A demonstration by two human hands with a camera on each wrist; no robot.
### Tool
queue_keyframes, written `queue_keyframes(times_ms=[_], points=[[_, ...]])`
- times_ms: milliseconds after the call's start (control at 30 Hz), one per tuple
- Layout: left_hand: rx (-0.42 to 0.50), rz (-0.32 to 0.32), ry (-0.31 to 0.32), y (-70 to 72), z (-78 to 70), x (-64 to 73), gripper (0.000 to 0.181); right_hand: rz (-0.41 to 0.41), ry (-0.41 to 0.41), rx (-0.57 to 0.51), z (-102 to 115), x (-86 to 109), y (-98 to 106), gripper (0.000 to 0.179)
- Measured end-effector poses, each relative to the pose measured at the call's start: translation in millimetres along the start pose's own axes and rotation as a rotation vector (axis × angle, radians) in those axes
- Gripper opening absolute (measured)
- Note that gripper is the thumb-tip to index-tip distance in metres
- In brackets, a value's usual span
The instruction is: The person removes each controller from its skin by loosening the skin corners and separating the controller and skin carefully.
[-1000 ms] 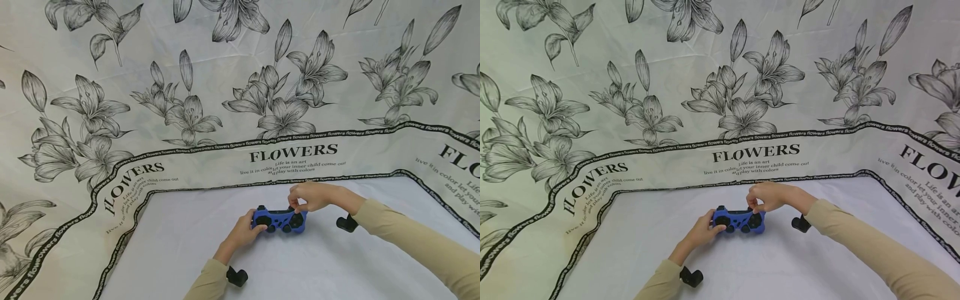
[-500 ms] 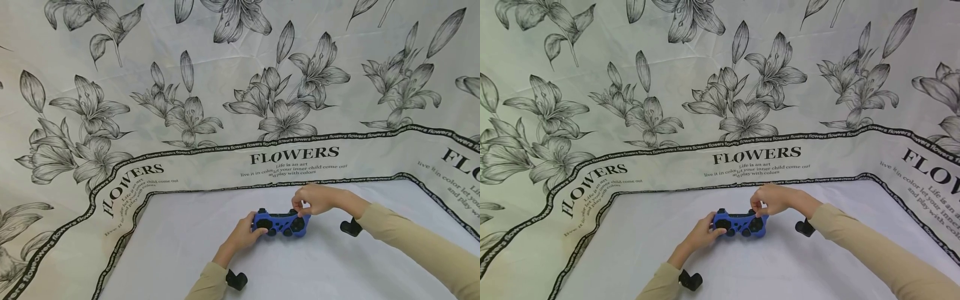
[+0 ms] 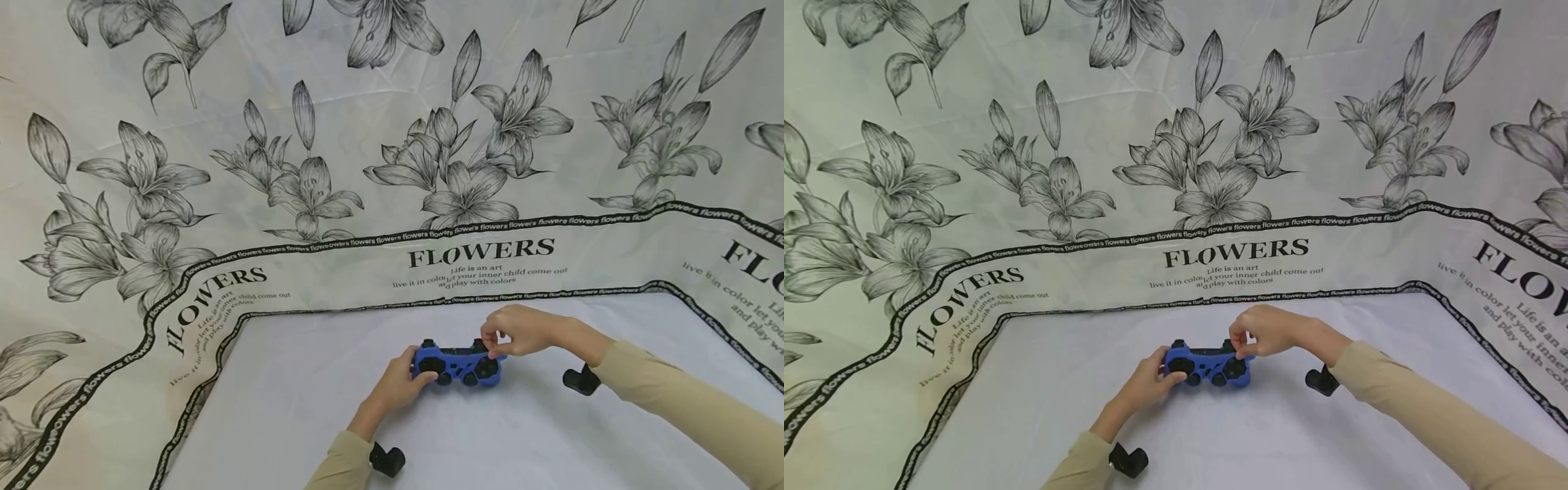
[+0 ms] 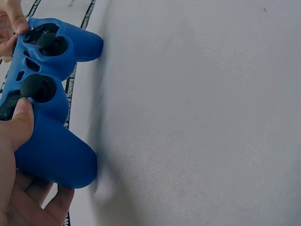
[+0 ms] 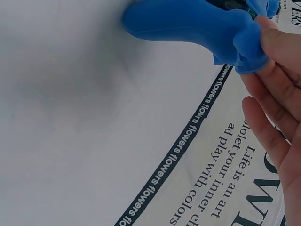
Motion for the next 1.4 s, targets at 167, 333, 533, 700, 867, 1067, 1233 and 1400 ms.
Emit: queue_keyframes(times_ms=[167,333,533,700,867,1067,1233,1400], points=[[-0.021,-0.021,-0.013,0.1,-1.9,0.0,0.058,0.003,-0.021,-0.031,2.0,3.6,-1.2,0.014],[-0.030,-0.033,-0.024,-0.7,-2.4,-0.8,0.057,-0.025,-0.025,-0.043,5.1,8.4,-4.0,0.013],[-0.031,-0.047,-0.032,-1.6,-2.5,-1.4,0.054,-0.070,-0.003,-0.057,7.7,13.0,-8.2,0.013],[-0.025,-0.051,-0.032,-0.8,-4.8,-1.4,0.052,-0.110,0.024,-0.072,7.6,17.4,-12.1,0.014],[-0.029,-0.046,-0.019,0.1,-6.1,-2.3,0.053,-0.132,0.033,-0.074,7.8,20.8,-14.7,0.016],[-0.042,-0.040,-0.023,1.0,-6.6,-2.9,0.052,-0.114,0.028,-0.083,11.8,21.8,-15.6,0.016],[-0.056,-0.039,-0.023,-0.4,-6.5,-1.3,0.053,-0.123,0.040,-0.074,16.0,26.4,-17.4,0.014],[-0.071,-0.057,-0.031,-0.2,-5.1,-0.8,0.052,-0.194,0.081,-0.077,18.2,29.6,-16.4,0.013]])
Point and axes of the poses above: each hand's wrist, its own x-axis away from the middle knuckle, its own y-axis out of the back of the hand, z = x × y, the point moved 2 cm from there along -x, towards the middle knuckle, and after that the axes turned 13 degrees about -y, right-handed, at the moved point
